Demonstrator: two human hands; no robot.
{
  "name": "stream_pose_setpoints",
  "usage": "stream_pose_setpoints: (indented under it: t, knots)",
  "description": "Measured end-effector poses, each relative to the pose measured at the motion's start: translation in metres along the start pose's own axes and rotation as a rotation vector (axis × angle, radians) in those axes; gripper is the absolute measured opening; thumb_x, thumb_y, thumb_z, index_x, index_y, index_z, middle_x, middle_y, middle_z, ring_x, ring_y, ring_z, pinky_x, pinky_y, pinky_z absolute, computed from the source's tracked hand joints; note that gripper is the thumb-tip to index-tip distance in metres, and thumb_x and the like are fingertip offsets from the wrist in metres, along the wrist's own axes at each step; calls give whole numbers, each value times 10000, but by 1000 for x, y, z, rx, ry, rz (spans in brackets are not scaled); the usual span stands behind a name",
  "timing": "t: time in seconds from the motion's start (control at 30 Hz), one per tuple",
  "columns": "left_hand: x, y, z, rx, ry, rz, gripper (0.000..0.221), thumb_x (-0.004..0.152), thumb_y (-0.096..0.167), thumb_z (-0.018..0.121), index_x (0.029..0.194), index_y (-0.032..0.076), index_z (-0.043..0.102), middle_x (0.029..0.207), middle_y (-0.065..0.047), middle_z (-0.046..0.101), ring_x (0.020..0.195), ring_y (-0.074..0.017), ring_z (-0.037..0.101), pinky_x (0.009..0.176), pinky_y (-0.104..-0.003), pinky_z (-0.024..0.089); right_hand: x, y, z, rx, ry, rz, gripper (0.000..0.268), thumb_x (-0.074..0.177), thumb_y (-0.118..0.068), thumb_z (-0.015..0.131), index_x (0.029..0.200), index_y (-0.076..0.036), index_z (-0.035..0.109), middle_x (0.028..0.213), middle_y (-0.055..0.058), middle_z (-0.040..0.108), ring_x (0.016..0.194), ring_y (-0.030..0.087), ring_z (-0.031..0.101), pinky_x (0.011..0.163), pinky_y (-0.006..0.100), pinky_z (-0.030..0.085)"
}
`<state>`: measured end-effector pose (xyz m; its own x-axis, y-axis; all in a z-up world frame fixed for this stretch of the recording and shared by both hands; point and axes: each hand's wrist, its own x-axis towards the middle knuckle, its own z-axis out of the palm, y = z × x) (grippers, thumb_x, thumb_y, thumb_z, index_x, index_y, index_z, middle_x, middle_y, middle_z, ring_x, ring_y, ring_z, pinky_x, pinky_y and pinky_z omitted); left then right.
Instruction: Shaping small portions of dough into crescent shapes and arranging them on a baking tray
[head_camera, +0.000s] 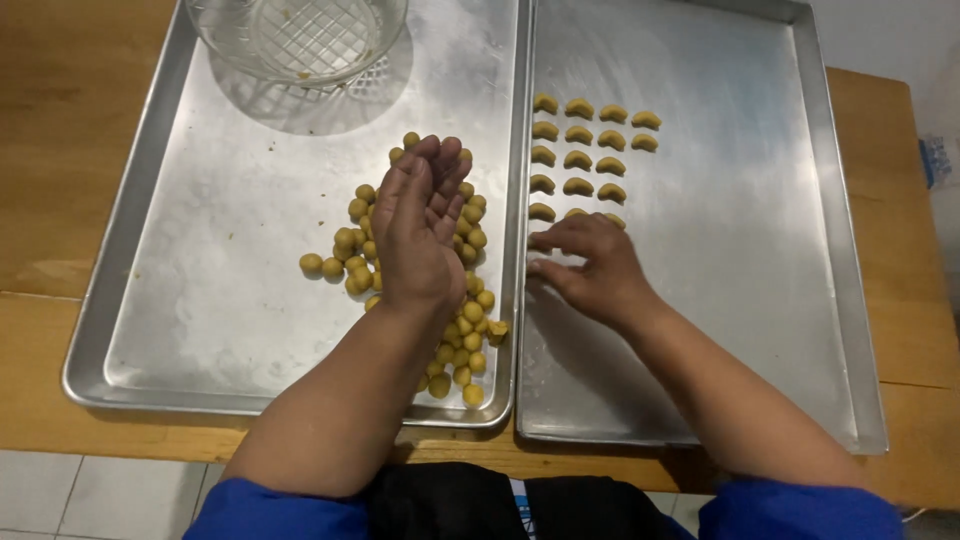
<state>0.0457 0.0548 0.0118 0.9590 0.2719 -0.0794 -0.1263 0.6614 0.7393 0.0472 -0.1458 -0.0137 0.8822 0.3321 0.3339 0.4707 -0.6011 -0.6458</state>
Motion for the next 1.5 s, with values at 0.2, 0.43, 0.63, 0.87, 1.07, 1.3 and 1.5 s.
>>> stream_pose_setpoints:
  t: [0.2,0.43,0.63,0.87,1.07,1.3,1.5]
  knots:
    - [10,-5,-6,-2,-17,-41,275,1045,290,508,1253,147,617,1197,-23,715,1096,-161,690,944,-329,422,19,31,62,-416,-129,-253,409,790,-137,809,1188,-173,720,1008,51,720,990,321,648,790,477,525]
    - [7,-14,-3,-15,-17,-93,294,1028,296,532,1260,131,605,1183,-48,719,1051,-150,675,863,-274,420,27,43,67,-561,3,-515,111,815,-210,783,911,-239,737,732,-24,704,736,247,676,612,386,471]
    - [-13,-28,7,134,-127,-161,641,962,461,635,1423,29,527,1410,-196,583,1413,-339,462,1177,-495,261,4,-18,14,50,75,-135,188,854,-214,851,1008,-149,766,811,12,750,850,259,708,680,376,535]
    - [-33,-61,6,-498,-380,-863,817,863,738,569,1318,60,541,920,-140,650,820,-249,686,687,-317,549,-27,-22,-24,-79,82,-272,504,942,-485,620,1334,-168,650,1336,101,623,1272,320,527,1089,443,360]
    - [-78,-33,34,-622,-287,-867,592,938,746,510,1015,181,669,862,-46,705,804,-191,713,773,-243,539,-46,-45,22,-237,37,-280,1111,907,-825,28,1633,16,44,1673,264,130,1505,512,-2,1224,558,37]
    - [-87,-17,30,-423,-662,-797,788,910,833,352,1264,167,579,950,128,651,938,73,589,846,-59,372,-43,-13,0,-224,118,48,1103,906,-825,8,1620,8,-113,1680,273,-146,1485,528,-231,1164,696,-124]
    - [-73,-38,23,-544,-480,-830,721,890,819,446,1071,144,628,905,19,682,907,-131,679,973,-294,505,-78,-40,48,-365,97,-335,1340,719,-980,118,1629,-10,-45,1692,239,-134,1521,397,-252,1177,513,-256]
